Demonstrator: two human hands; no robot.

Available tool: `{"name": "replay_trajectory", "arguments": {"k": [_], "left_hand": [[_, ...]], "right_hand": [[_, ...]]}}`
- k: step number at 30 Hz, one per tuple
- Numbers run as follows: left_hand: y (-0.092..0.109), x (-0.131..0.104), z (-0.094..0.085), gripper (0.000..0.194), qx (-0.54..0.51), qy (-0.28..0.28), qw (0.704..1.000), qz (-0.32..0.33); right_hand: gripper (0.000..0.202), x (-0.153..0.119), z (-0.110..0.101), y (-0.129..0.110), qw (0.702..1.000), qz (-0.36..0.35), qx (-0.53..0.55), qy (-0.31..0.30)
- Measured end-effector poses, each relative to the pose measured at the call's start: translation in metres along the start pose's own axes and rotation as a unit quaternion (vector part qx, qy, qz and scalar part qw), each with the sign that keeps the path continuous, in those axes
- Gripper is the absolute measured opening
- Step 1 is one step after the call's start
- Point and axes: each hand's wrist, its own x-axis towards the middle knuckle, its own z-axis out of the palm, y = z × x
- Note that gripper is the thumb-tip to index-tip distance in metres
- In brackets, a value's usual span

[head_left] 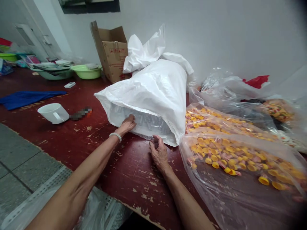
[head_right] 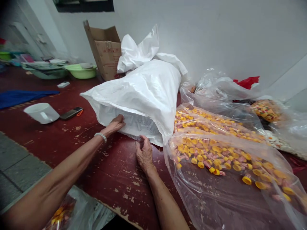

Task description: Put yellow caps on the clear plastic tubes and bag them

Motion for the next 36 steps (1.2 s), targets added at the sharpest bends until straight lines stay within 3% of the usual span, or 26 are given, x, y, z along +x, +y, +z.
{"name": "replay_trajectory", "arguments": {"k": [2, 3, 6, 9, 12, 15, 18, 23, 28, 32, 34, 36], "left_hand": [[0.005, -0.032, 0.011, 0.028, -0.1, 0.007, 0.995, 0.024], [0.01, -0.049, 0.019, 0.03, -0.203, 0.007, 0.978, 0.039], [0.029, -0.095, 0.047, 0.041, -0.49, -0.031, 0.869, 0.062], [0.045, -0.121, 0.066, 0.047, -0.597, -0.047, 0.798, 0.069], [0.049, -0.13, 0.068, 0.057, -0.623, -0.078, 0.773, 0.084], [0.044, -0.132, 0.062, 0.067, -0.604, -0.128, 0.777, 0.122], [0.041, -0.134, 0.06, 0.07, -0.559, -0.135, 0.803, 0.158], [0.045, -0.136, 0.067, 0.061, -0.513, -0.076, 0.834, 0.187], [0.052, -0.139, 0.075, 0.047, -0.422, -0.014, 0.89, 0.171], [0.056, -0.139, 0.077, 0.042, -0.373, 0.015, 0.92, 0.123], [0.059, -0.14, 0.078, 0.042, -0.395, 0.025, 0.913, 0.101], [0.064, -0.142, 0.079, 0.042, -0.444, 0.026, 0.892, 0.08]], "right_hand": [[0.032, -0.004, 0.001, -0.002, 0.999, 0.017, 0.036, -0.006], [0.032, -0.007, 0.003, -0.003, 0.998, 0.024, 0.059, -0.009], [0.034, -0.017, 0.01, -0.007, 0.993, 0.022, 0.119, -0.007], [0.037, -0.026, 0.012, -0.012, 0.992, -0.009, 0.123, 0.004], [0.044, -0.034, 0.007, -0.018, 0.995, -0.039, 0.086, -0.016], [0.058, -0.04, 0.001, -0.02, 0.997, -0.052, 0.037, -0.033], [0.071, -0.044, -0.003, -0.018, 0.998, -0.062, -0.011, -0.033], [0.081, -0.047, -0.011, -0.015, 0.992, -0.073, -0.083, -0.064], [0.082, -0.063, -0.025, -0.025, 0.985, -0.041, -0.127, -0.105], [0.078, -0.091, -0.067, -0.048, 0.981, -0.118, -0.139, -0.066], [0.061, -0.098, -0.104, -0.053, 0.976, -0.159, -0.152, 0.007], [0.041, -0.094, -0.147, -0.043, 0.964, -0.132, -0.204, 0.106]]}}
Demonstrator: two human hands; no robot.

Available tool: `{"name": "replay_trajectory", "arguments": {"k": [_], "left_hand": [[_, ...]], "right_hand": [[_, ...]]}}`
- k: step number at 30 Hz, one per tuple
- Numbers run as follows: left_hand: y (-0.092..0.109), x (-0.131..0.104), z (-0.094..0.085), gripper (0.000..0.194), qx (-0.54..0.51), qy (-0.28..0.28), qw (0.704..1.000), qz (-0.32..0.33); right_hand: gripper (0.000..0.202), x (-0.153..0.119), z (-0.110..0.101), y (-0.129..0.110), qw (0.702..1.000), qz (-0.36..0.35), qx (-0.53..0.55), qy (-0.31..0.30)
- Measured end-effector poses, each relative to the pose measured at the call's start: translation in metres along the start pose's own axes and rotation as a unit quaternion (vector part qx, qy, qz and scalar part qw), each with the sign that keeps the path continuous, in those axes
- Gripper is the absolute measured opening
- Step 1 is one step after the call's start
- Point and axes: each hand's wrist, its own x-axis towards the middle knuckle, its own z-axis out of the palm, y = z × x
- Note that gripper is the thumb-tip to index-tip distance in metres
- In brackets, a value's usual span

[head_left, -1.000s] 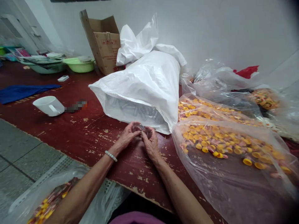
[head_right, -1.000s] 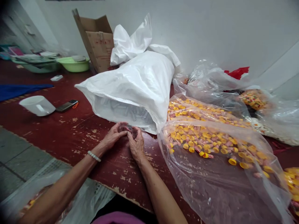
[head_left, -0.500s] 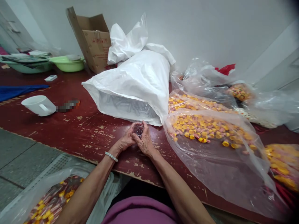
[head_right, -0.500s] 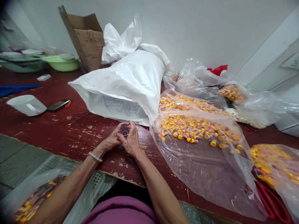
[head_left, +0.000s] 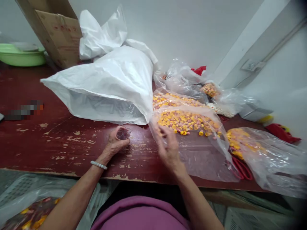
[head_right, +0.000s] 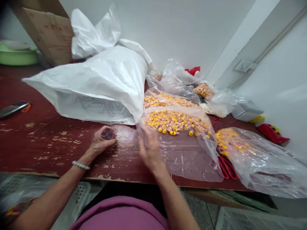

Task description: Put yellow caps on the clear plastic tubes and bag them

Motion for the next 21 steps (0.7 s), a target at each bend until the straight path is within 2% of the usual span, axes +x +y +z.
{"name": "replay_trajectory", "arguments": {"k": [2, 3, 6, 8, 12, 16, 19, 21], "left_hand": [[0.004, -0.004, 0.007, 0.041, -0.054, 0.006, 0.998, -0.019], [0.007, -0.006, 0.011, 0.041, -0.075, 0.004, 0.997, -0.026], [0.016, -0.017, 0.024, 0.041, -0.124, -0.025, 0.991, -0.043], [0.02, -0.024, 0.032, 0.041, -0.144, -0.046, 0.987, -0.054], [0.026, -0.034, 0.042, 0.039, -0.15, -0.05, 0.985, -0.068], [0.031, -0.043, 0.046, 0.037, -0.14, -0.049, 0.988, -0.051], [0.035, -0.051, 0.048, 0.036, -0.146, -0.04, 0.987, -0.053], [0.039, -0.056, 0.05, 0.034, -0.142, -0.047, 0.988, -0.049]], "right_hand": [[0.028, 0.011, -0.023, 0.04, 0.99, 0.079, -0.116, 0.025], [0.027, 0.017, -0.029, 0.06, 0.976, 0.115, -0.185, 0.001], [0.02, 0.026, -0.03, 0.108, 0.959, 0.15, -0.241, -0.026], [0.023, 0.026, -0.023, 0.122, 0.951, 0.161, -0.263, -0.03], [0.024, 0.025, -0.016, 0.124, 0.937, 0.182, -0.298, -0.035], [0.024, 0.023, -0.024, 0.116, 0.936, 0.196, -0.29, -0.03], [0.026, 0.013, -0.033, 0.091, 0.954, 0.198, -0.224, 0.003], [0.025, 0.004, -0.038, 0.06, 0.981, 0.165, -0.096, 0.023]]}}
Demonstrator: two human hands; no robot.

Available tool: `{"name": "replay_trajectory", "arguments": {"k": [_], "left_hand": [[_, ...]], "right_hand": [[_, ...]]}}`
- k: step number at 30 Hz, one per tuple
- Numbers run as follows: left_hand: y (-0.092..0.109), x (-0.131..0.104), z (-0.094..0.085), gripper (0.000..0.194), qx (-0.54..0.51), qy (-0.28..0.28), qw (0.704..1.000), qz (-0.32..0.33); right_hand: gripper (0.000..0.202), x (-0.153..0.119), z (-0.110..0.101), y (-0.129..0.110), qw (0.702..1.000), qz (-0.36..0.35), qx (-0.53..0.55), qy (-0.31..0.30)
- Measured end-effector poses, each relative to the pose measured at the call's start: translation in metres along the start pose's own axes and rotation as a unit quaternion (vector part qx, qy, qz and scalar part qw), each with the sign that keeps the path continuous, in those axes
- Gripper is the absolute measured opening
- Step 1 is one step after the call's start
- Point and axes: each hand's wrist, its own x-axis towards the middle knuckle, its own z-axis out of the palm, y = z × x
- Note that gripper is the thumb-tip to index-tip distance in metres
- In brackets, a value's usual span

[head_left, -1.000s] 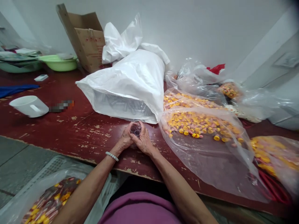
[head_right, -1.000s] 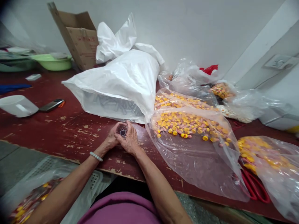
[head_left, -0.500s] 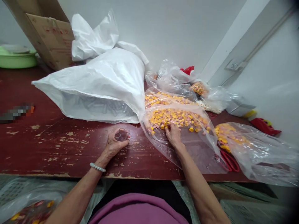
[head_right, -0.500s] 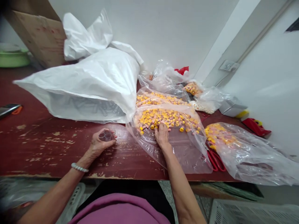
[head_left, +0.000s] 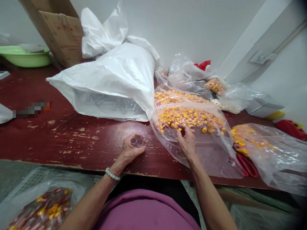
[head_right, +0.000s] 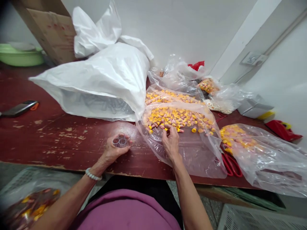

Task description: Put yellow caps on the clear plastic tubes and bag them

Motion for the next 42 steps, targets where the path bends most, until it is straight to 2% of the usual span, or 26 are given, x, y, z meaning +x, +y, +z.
{"name": "replay_trajectory", "arguments": {"k": [3, 5, 7, 10, 12, 15, 17, 19, 23, 26, 28, 30, 31, 33, 35, 37, 39, 42], "left_hand": [[0.005, -0.007, 0.004, 0.029, 0.049, -0.045, 0.998, 0.024], [0.008, -0.01, 0.005, 0.026, 0.103, -0.071, 0.991, 0.051], [0.01, -0.013, 0.005, 0.026, 0.153, -0.086, 0.981, 0.084], [0.009, -0.015, 0.003, 0.029, 0.183, -0.096, 0.971, 0.119], [0.008, -0.015, 0.003, 0.029, 0.177, -0.097, 0.972, 0.117], [0.008, -0.015, 0.004, 0.026, 0.161, -0.084, 0.979, 0.092], [0.01, -0.016, 0.006, 0.025, 0.159, -0.077, 0.981, 0.083], [0.011, -0.017, 0.007, 0.024, 0.162, -0.079, 0.98, 0.082], [0.007, -0.02, 0.008, 0.024, 0.153, -0.084, 0.983, 0.065], [0.0, -0.02, 0.007, 0.028, 0.104, -0.077, 0.991, 0.014], [-0.004, -0.017, 0.006, 0.032, 0.055, -0.049, 0.997, -0.02], [-0.007, -0.014, 0.004, 0.035, 0.017, -0.02, 0.999, -0.036], [-0.008, -0.012, 0.003, 0.036, 0.009, -0.013, 0.999, -0.038], [-0.009, -0.01, 0.003, 0.035, 0.016, -0.015, 0.999, -0.037], [-0.01, -0.009, 0.003, 0.033, 0.03, -0.02, 0.999, -0.032], [-0.013, -0.009, 0.004, 0.032, 0.032, -0.022, 0.999, -0.025], [-0.016, -0.009, 0.005, 0.033, 0.024, -0.018, 0.999, -0.015], [-0.017, -0.01, 0.006, 0.035, 0.02, -0.006, 1.0, -0.011]], "right_hand": [[0.022, -0.027, -0.014, -0.046, 0.978, -0.11, 0.166, -0.065], [0.025, -0.039, -0.018, -0.069, 0.958, -0.178, 0.194, -0.109], [0.031, -0.045, -0.018, -0.081, 0.946, -0.223, 0.19, -0.14], [0.037, -0.047, -0.017, -0.082, 0.933, -0.259, 0.172, -0.18], [0.042, -0.047, -0.017, -0.08, 0.93, -0.267, 0.166, -0.19], [0.047, -0.046, -0.017, -0.077, 0.94, -0.25, 0.165, -0.163], [0.043, -0.048, -0.014, -0.075, 0.948, -0.239, 0.158, -0.136], [0.041, -0.053, -0.009, -0.073, 0.95, -0.255, 0.138, -0.118], [0.044, -0.064, -0.003, -0.07, 0.938, -0.302, 0.096, -0.137], [0.041, -0.055, -0.007, -0.06, 0.939, -0.278, 0.144, -0.145], [0.035, -0.036, -0.008, -0.045, 0.96, -0.21, 0.16, -0.089], [0.025, -0.012, -0.002, -0.027, 0.984, -0.13, 0.117, -0.033], [0.021, -0.002, 0.004, -0.019, 0.99, -0.107, 0.082, -0.034], [0.012, 0.014, 0.021, -0.006, 0.992, -0.098, 0.02, -0.079], [0.013, 0.019, 0.038, -0.001, 0.986, -0.108, -0.025, -0.12], [0.015, 0.017, 0.051, 0.0, 0.984, -0.11, -0.051, -0.129], [0.014, 0.013, 0.056, 0.0, 0.984, -0.106, -0.062, -0.132], [0.013, 0.009, 0.046, 0.0, 0.986, -0.092, -0.055, -0.125]]}}
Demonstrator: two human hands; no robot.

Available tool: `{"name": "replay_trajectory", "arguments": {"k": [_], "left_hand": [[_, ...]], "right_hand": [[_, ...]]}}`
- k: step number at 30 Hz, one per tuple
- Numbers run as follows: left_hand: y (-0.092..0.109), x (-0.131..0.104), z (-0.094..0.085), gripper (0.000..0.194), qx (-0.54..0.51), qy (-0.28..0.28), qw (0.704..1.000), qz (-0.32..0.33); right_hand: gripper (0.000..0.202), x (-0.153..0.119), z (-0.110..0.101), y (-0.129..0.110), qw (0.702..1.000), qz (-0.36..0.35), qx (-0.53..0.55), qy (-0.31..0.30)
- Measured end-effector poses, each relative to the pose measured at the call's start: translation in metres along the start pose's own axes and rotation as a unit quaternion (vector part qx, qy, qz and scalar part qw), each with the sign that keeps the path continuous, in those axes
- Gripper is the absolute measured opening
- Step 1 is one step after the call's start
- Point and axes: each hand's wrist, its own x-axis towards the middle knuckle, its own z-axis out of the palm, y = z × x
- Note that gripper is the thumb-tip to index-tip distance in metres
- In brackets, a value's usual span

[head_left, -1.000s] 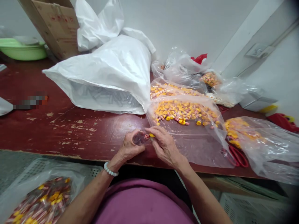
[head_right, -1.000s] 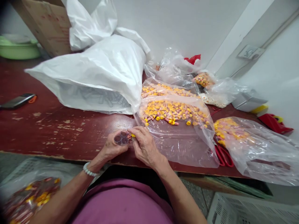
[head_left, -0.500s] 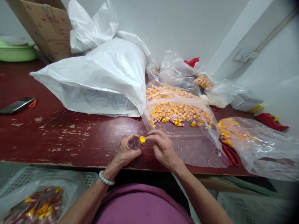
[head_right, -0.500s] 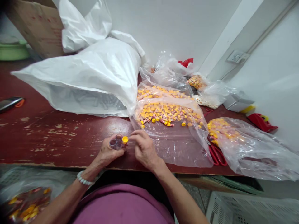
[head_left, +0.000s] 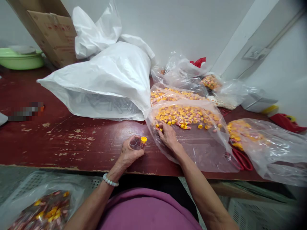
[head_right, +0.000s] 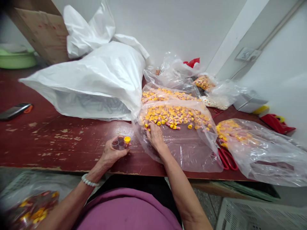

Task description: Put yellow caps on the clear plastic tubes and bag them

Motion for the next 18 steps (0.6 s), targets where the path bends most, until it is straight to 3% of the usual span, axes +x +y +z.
{"name": "replay_trajectory", "arguments": {"k": [4, 6, 9, 13, 18], "left_hand": [[0.011, -0.003, 0.004, 0.034, 0.03, -0.003, 1.0, -0.006], [0.018, -0.005, 0.006, 0.032, 0.06, -0.026, 0.998, -0.001], [0.025, -0.008, 0.009, 0.026, 0.12, -0.067, 0.99, 0.044], [0.025, -0.011, 0.009, 0.022, 0.183, -0.09, 0.973, 0.11], [0.022, -0.012, 0.006, 0.02, 0.184, -0.098, 0.972, 0.111]], "right_hand": [[0.022, -0.017, -0.033, -0.015, 0.989, 0.043, 0.128, 0.054], [0.02, -0.029, -0.051, -0.035, 0.976, 0.006, 0.213, 0.055], [0.016, -0.042, -0.068, -0.066, 0.966, -0.098, 0.236, 0.026], [0.025, -0.047, -0.069, -0.084, 0.96, -0.187, 0.208, -0.004], [0.032, -0.048, -0.064, -0.08, 0.964, -0.16, 0.213, -0.001]]}}
